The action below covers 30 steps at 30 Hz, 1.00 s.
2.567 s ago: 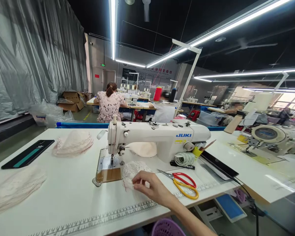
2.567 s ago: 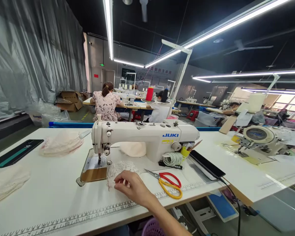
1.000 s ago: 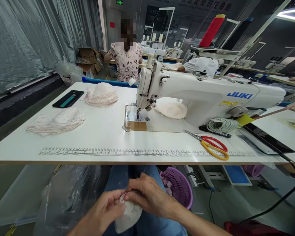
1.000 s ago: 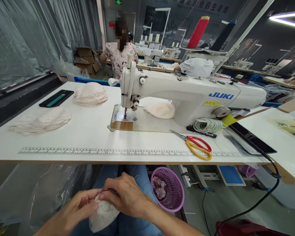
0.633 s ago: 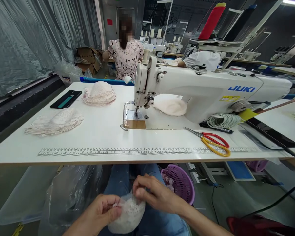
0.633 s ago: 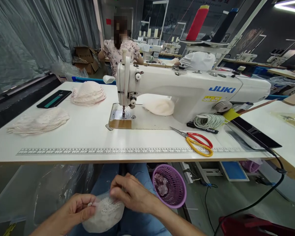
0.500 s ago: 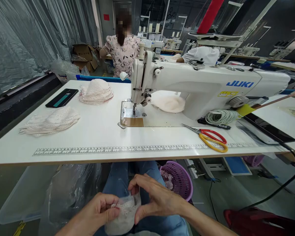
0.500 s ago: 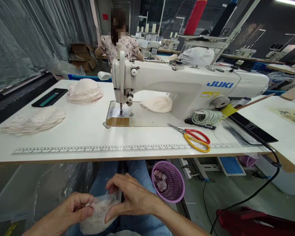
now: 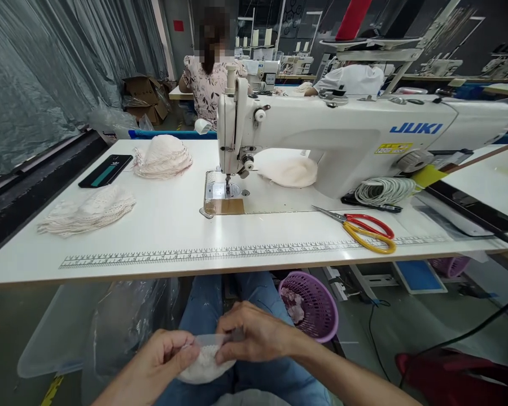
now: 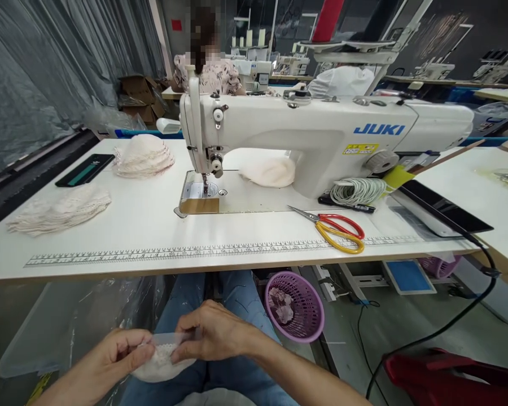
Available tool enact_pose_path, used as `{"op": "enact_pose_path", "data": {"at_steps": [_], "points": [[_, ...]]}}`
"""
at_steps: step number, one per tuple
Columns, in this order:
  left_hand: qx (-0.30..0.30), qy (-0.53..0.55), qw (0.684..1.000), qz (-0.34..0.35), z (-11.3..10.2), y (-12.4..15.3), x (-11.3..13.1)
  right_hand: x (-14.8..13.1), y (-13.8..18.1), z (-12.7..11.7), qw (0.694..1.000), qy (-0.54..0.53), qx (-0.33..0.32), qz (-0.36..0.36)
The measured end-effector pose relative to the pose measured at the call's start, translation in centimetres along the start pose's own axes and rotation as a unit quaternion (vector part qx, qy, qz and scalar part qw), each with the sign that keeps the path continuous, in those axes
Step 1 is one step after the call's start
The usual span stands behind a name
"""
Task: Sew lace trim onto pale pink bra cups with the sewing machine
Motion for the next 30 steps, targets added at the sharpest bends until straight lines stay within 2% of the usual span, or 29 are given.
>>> {"op": "enact_pose_path", "data": {"at_steps": [5, 11, 17, 21, 23, 27, 30], "points": [[-0.043, 0.053, 0.998, -0.003, 1.3, -0.4, 0.6, -0.6, 0.0, 0.1, 0.999, -0.007, -0.035, -0.030], [0.000, 0.042, 0.999, -0.029, 0.9, -1.0, 0.0, -0.3, 0.6, 0.2, 0.996, 0.015, -0.085, -0.025], [0.012, 0.085, 0.995, -0.043, 0.2, -0.2, -0.8, 0.5, 0.9, 0.5, 0.999, -0.003, -0.039, -0.001], [-0.035, 0.117, 0.991, -0.048, 0.9, 0.3, -0.1, 0.6, 0.4, 1.2, 0.998, -0.037, -0.053, 0.015], [-0.046, 0.104, 0.992, -0.058, 1.2, 0.1, 0.0, 0.4, 0.2, 1.1, 0.998, -0.030, -0.060, 0.013], [-0.008, 0.014, 0.998, -0.068, 0.5, -0.5, -0.6, 0.4, 0.4, 0.5, 0.996, -0.033, -0.081, 0.016], [-0.011, 0.004, 0.997, -0.080, 0.4, -0.5, -1.2, 0.9, 0.9, 0.0, 0.992, -0.054, -0.106, 0.036]]}}
Point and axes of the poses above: each hand's wrist, its own y-axis away from the middle knuckle, its own z-axis out of the palm, x = y × z, the point moved 8 cm from there along -y, towards the middle knuckle, and after that the axes turned 3 degrees about z, right-handed, at the moved point
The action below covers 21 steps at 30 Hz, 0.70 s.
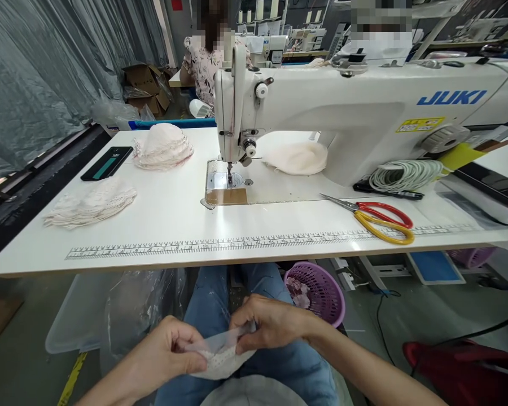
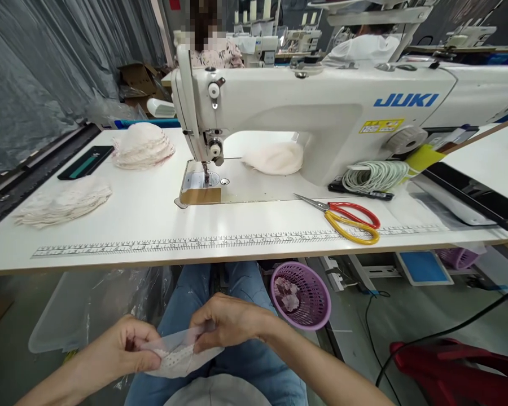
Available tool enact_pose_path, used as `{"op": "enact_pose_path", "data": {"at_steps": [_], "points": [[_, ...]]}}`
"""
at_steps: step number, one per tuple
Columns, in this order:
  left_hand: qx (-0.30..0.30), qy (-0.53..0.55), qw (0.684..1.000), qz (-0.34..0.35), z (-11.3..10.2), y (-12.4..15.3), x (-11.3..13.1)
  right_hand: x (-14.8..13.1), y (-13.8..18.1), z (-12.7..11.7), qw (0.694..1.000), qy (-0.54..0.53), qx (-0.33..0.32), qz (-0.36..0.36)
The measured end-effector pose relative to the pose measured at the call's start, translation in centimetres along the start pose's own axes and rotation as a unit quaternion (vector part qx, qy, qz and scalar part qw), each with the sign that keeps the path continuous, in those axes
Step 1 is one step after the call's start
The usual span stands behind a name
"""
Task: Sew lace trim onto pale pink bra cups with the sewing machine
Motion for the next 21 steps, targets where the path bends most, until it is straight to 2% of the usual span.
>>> {"op": "enact_pose_path", "data": {"at_steps": [8, 16, 21], "points": [[-0.004, 0.001, 1.000, -0.009, -0.4, 0.1, -1.1, 0.7, 0.5, 0.0, 0.996, -0.069, -0.048, 0.003], [-0.026, 0.017, 0.999, 0.007, -0.3, -0.5, -1.9, 0.6, 0.5, -0.1, 0.996, -0.080, -0.023, -0.021], [-0.043, 0.017, 0.999, 0.028, -0.2, -0.7, -1.9, 0.8, 0.6, -0.2, 0.996, -0.073, -0.036, -0.040]]}}
Point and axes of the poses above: each hand's wrist, its own y-axis away from the middle knuckle, its own z-axis out of the palm, x = y × z, the point moved 8 cm from there along -y, towards the middle knuckle, and after that the axes turned 3 degrees about z, right-handed, at the moved point
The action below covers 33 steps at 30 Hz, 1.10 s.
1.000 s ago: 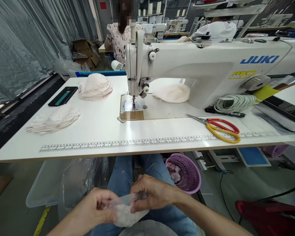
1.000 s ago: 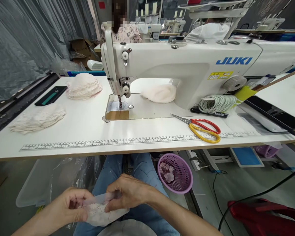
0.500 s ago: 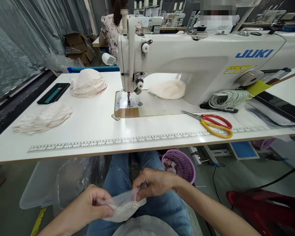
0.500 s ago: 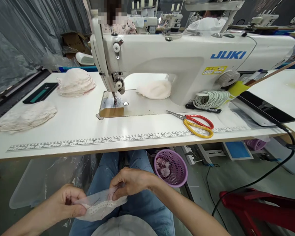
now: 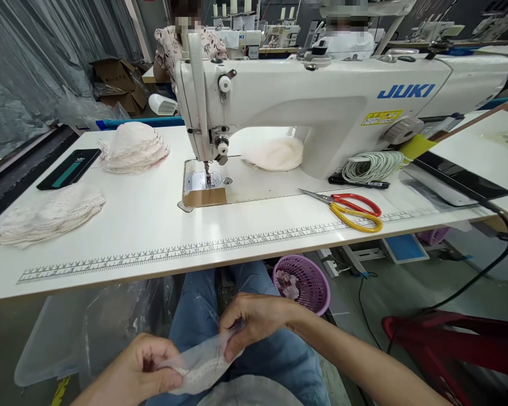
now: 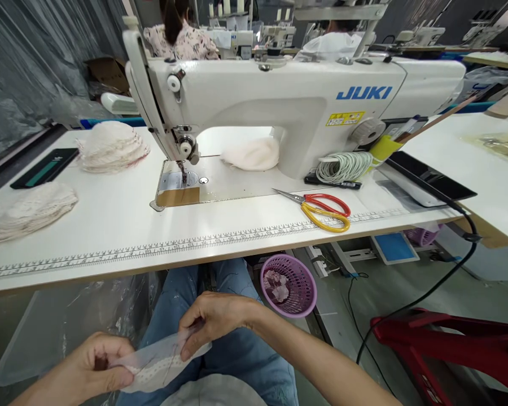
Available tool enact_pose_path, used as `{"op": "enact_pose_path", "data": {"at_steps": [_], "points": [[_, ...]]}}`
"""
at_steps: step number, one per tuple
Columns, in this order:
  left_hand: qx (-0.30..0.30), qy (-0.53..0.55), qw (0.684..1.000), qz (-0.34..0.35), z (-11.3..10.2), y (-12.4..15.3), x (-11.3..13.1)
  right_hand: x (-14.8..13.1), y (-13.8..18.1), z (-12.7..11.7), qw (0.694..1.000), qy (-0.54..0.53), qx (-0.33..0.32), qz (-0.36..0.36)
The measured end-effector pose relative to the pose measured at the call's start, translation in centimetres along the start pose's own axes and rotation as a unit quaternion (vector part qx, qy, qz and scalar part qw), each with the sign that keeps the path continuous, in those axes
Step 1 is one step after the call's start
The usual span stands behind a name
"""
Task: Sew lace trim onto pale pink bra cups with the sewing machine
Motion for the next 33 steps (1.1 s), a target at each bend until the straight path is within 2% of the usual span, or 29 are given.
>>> {"op": "enact_pose_path", "data": {"at_steps": [8, 15, 22, 27, 33], "points": [[0.001, 0.002, 1.000, 0.012, -0.4, 0.0, -0.1, 0.4, -0.6, 0.1, 1.000, -0.020, 0.012, 0.013], [0.054, 0.050, 0.997, 0.017, -0.7, 0.4, 0.1, 0.4, -0.7, -0.1, 0.999, -0.042, 0.023, -0.007], [0.019, 0.039, 0.999, 0.018, -1.0, 0.2, -0.3, 0.6, -0.9, 0.0, 0.999, -0.038, 0.009, -0.018], [0.026, 0.042, 0.999, -0.003, -1.0, 0.4, 0.2, 0.6, -1.2, 0.0, 0.999, -0.050, 0.017, -0.014], [0.024, 0.029, 0.999, -0.008, -1.5, 0.7, -0.9, 0.4, -1.5, 0.0, 0.999, -0.042, 0.019, -0.014]]}}
Point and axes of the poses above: each hand's wrist, its own y-axis away from the middle knuckle, its own z-axis out of the palm, x = y × z, the point moved 8 cm from there along -y, towards the middle knuckle, and after that the axes turned 3 degrees about z, right-handed, at the moved point
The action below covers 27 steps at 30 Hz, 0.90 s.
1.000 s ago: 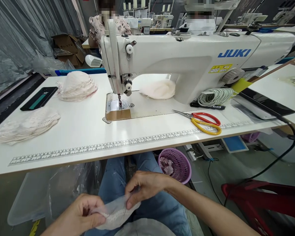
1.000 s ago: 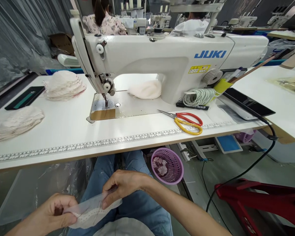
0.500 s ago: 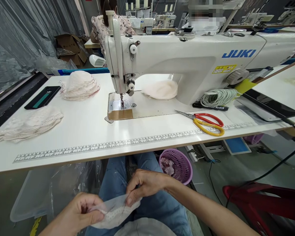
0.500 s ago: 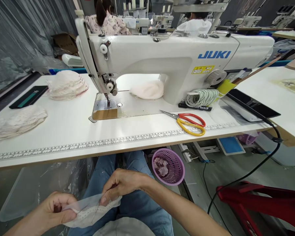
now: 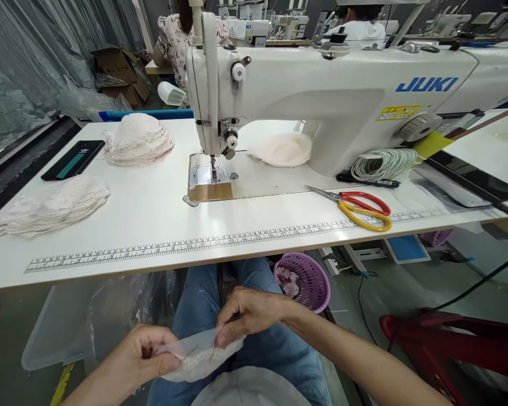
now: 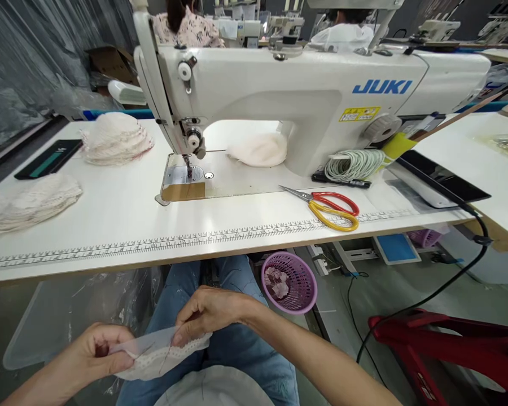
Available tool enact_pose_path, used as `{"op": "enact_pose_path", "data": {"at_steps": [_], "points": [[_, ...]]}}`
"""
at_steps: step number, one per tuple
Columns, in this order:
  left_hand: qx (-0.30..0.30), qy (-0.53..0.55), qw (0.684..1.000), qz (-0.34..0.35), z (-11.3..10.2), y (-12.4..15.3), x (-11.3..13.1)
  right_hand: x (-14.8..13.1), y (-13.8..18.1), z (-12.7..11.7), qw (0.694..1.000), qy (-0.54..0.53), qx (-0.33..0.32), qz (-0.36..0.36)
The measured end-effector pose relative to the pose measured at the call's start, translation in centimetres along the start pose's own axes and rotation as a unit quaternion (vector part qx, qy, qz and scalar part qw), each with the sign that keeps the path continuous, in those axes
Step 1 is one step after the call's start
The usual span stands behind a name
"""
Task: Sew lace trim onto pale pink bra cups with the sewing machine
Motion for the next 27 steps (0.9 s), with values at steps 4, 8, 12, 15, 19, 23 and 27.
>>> {"op": "enact_pose_path", "data": {"at_steps": [4, 8, 12, 15, 19, 23, 27], "points": [[0.007, 0.010, 1.000, -0.022, 0.1, 0.2, 0.2, 0.1, -0.3, 0.2, 1.000, -0.011, 0.003, 0.010], [0.012, 0.026, 0.999, -0.025, 0.5, 0.2, 0.8, 0.5, -0.9, 0.8, 1.000, 0.016, -0.001, 0.016], [0.011, 0.032, 0.999, -0.030, 0.1, 0.6, -0.1, 0.1, -1.2, 1.2, 1.000, 0.022, -0.003, -0.011], [-0.001, 0.027, 0.999, -0.031, 0.0, 0.8, -0.4, 0.0, -1.3, 1.2, 0.999, 0.031, -0.006, -0.017], [-0.023, 0.006, 1.000, -0.011, 1.2, 0.1, 1.0, 0.1, -1.9, 1.6, 0.998, 0.054, -0.014, 0.008], [-0.001, -0.055, 0.998, -0.012, 2.2, -1.2, 1.9, 0.5, -2.1, 1.4, 0.996, 0.071, -0.020, 0.058], [0.009, -0.058, 0.998, -0.020, 2.0, -1.6, 1.3, 1.5, -0.5, 0.7, 0.993, -0.028, -0.048, 0.106]]}}
Point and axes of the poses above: each hand's wrist, its own y-axis away from the middle knuckle, its own z-axis out of the palm, x = y × z, the point moved 8 cm from there along -y, towards the middle knuckle, and after that the axes turned 3 degrees about z, right-handed, at the moved point
